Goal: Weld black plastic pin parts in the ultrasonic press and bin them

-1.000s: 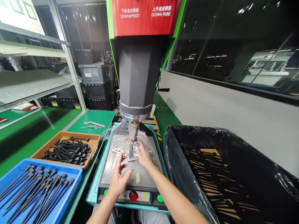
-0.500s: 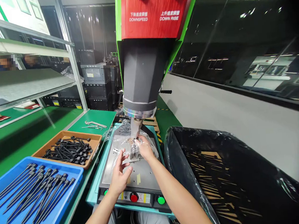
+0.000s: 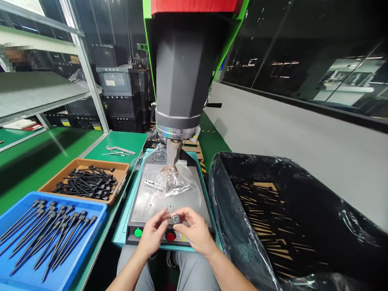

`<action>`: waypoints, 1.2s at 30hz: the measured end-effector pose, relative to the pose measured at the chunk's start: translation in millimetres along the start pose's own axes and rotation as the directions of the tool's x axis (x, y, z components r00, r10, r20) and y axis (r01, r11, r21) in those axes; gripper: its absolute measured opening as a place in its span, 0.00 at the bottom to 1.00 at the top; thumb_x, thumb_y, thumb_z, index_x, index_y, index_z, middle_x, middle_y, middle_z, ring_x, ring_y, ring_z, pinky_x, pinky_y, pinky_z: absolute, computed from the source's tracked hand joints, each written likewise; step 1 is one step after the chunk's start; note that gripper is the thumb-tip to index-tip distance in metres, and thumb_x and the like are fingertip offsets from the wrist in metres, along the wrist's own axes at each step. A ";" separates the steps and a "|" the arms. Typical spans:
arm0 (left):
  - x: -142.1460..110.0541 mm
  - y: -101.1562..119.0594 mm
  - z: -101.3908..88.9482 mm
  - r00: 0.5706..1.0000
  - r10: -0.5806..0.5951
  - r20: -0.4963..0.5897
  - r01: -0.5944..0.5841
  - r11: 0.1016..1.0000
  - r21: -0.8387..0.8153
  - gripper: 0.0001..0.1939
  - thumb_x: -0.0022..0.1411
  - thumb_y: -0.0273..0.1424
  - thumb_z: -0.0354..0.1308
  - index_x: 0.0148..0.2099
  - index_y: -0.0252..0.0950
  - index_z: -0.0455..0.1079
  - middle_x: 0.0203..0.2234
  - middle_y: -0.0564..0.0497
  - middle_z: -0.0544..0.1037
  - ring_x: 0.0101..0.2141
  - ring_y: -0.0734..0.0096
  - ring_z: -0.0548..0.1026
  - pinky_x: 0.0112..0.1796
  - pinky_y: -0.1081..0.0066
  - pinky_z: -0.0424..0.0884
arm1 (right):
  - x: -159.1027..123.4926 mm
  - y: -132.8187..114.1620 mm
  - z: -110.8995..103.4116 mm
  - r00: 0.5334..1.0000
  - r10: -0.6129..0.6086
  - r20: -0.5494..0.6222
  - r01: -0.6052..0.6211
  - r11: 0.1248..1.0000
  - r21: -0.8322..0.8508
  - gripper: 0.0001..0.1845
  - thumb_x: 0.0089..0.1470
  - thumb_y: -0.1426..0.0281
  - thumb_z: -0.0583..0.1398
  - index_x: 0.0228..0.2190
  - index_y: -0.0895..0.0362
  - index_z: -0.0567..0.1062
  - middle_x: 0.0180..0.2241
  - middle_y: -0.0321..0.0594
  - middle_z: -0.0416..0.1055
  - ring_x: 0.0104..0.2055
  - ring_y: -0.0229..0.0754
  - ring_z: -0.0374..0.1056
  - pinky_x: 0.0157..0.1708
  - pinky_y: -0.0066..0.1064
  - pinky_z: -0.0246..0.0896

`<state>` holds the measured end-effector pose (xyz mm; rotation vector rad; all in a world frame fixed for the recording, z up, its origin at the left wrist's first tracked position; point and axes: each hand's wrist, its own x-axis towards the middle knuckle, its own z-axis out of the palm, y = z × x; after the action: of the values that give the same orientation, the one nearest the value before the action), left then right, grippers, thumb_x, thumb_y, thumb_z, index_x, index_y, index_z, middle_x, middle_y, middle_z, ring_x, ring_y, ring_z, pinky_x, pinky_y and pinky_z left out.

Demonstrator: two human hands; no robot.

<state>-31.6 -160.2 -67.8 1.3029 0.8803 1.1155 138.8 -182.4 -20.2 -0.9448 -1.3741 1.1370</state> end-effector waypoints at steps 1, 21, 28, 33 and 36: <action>-5.5 1.1 0.5 0.999 0.003 0.043 -0.005 1.000 0.031 0.24 0.63 0.38 0.56 0.60 0.40 0.66 0.51 0.43 0.76 0.52 0.54 0.72 0.57 0.51 0.63 | 0.7 -2.7 1.3 0.999 -0.035 0.008 0.036 0.999 -0.038 0.14 0.48 0.67 0.67 0.38 0.53 0.74 0.38 0.39 0.73 0.39 0.43 0.69 0.43 0.35 0.64; -14.5 81.8 -131.5 0.899 0.103 -0.425 0.270 0.634 0.725 0.09 0.58 0.34 0.57 0.38 0.38 0.76 0.31 0.49 0.80 0.34 0.63 0.75 0.38 0.68 0.68 | 7.5 -5.2 20.1 0.981 0.186 0.060 -0.194 0.967 0.166 0.25 0.49 0.57 0.67 0.46 0.55 0.70 0.37 0.44 0.74 0.37 0.46 0.72 0.38 0.38 0.69; 45.2 107.8 -237.9 0.717 0.032 -0.696 0.556 0.576 0.600 0.06 0.56 0.31 0.61 0.31 0.32 0.74 0.22 0.48 0.76 0.28 0.64 0.76 0.33 0.69 0.66 | -20.2 10.8 3.0 0.955 0.293 0.039 -0.296 0.941 0.166 0.27 0.48 0.52 0.67 0.45 0.54 0.71 0.36 0.45 0.75 0.34 0.46 0.72 0.34 0.36 0.68; 85.1 105.2 -260.8 0.623 -0.064 -0.780 0.647 0.602 0.467 0.13 0.62 0.36 0.59 0.38 0.29 0.72 0.26 0.49 0.76 0.27 0.70 0.76 0.31 0.70 0.71 | -37.5 14.2 -14.3 0.905 0.421 -0.053 -0.398 0.885 0.241 0.30 0.44 0.51 0.69 0.43 0.56 0.72 0.34 0.44 0.75 0.31 0.45 0.71 0.32 0.35 0.67; 112.5 105.8 -260.2 0.606 -0.079 -0.792 0.659 0.608 0.443 0.16 0.65 0.38 0.57 0.48 0.31 0.69 0.39 0.46 0.76 0.35 0.68 0.76 0.36 0.65 0.75 | -44.6 21.6 -19.7 0.874 0.475 -0.102 -0.430 0.854 0.291 0.31 0.39 0.52 0.71 0.41 0.57 0.73 0.32 0.44 0.76 0.30 0.44 0.71 0.30 0.33 0.66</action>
<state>-263.5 12.4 21.6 1.1097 2.2958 0.9018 162.6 -217.9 -52.2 -1.1783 -0.8498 1.5104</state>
